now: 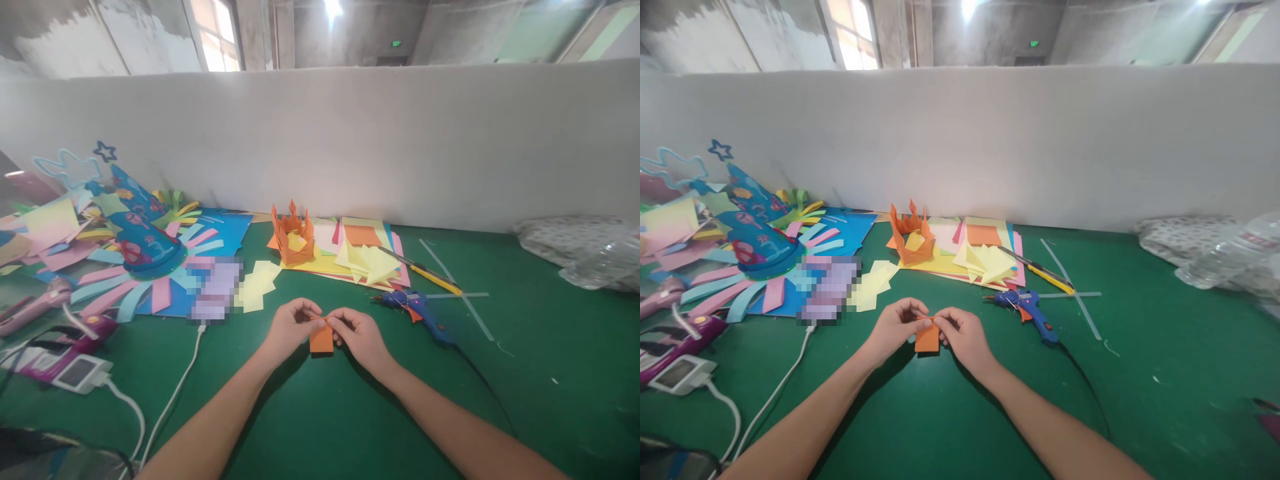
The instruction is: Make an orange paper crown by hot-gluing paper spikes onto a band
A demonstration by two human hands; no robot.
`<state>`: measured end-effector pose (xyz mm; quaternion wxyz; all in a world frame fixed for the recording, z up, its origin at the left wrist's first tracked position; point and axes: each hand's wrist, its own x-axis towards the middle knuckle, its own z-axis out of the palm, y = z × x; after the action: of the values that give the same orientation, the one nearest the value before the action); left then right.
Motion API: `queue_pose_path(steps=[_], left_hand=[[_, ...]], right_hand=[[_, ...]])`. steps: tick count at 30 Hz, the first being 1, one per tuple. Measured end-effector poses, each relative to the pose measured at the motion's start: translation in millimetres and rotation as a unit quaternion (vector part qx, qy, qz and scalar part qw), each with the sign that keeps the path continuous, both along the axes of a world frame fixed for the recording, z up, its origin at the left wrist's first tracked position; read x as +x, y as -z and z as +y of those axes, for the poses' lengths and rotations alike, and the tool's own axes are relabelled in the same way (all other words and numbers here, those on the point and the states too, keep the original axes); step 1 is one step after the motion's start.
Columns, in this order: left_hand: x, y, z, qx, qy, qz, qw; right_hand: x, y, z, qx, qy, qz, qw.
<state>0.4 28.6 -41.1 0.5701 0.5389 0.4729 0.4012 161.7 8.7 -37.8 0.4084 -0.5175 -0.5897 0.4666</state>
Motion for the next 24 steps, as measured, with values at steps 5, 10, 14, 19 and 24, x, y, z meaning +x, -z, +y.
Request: queue_pose_path(steps=[5, 10, 14, 19, 24], left_hand=[[-0.8, 3.1, 1.0, -0.001, 0.003, 0.019, 1.0], [-0.8, -0.1, 0.4, -0.005, -0.003, 0.028, 1.0], [0.2, -0.9, -0.3, -0.003, 0.0, 0.017, 1.0], [1.3, 3.8, 0.7, 0.014, 0.009, 0.03, 0.999], [1.5, 1.6, -1.1, 0.053, 0.035, 0.108, 0.992]], right_hand=[[0.8, 2.5, -0.6, 0.0, -0.005, -0.005, 1.0], [0.4, 2.6, -1.0, 0.006, -0.003, -0.01, 1.0], [0.3, 4.6, -0.4, 0.014, 0.0, -0.014, 1.0], [0.2, 5.5, 0.2, 0.036, 0.008, -0.034, 0.999], [0.3, 1.7, -1.1, 0.063, 0.007, -0.044, 0.997]])
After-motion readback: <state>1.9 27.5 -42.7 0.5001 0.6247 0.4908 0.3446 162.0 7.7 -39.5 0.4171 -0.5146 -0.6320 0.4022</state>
